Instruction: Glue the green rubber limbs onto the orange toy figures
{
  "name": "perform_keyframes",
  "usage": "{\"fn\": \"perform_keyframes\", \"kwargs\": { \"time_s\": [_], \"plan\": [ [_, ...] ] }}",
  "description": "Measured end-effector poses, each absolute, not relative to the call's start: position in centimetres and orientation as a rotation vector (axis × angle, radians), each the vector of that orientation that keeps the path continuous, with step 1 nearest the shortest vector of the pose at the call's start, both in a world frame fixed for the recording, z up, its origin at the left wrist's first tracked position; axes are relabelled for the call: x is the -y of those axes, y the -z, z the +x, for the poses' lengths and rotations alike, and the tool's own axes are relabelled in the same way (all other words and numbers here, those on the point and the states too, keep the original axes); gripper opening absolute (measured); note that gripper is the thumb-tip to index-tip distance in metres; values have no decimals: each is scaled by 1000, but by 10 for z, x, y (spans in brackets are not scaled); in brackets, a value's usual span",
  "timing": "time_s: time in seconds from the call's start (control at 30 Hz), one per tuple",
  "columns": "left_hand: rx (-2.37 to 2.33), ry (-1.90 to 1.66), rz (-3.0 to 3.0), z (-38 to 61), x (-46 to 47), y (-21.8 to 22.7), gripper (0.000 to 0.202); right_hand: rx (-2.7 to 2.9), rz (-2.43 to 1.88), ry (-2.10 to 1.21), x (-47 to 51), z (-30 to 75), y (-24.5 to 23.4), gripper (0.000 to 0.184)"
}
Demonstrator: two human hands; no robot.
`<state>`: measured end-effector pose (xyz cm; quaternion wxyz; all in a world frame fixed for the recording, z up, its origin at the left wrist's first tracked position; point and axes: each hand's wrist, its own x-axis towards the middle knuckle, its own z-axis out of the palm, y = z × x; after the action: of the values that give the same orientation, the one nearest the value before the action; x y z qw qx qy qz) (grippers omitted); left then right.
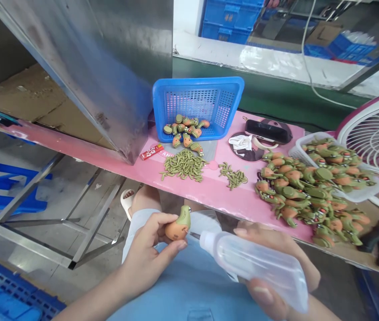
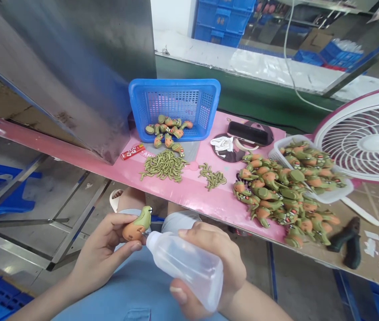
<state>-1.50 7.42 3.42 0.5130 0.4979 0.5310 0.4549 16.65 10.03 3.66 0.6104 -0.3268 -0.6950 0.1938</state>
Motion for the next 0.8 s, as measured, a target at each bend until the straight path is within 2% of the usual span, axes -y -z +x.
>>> {"fn": "perform_keyframes", "kwargs": {
  "time_s": [0.23,0.8],
  "plan": [
    [-1289,-1079,1197,-15,-75,-33,24,1626,-709,-405,-105,165,-44,27],
    [-1290,-1091,1206,-15,-71,-27,24,1602,-675,-440,-101,165,-42,28]
  ]
}}
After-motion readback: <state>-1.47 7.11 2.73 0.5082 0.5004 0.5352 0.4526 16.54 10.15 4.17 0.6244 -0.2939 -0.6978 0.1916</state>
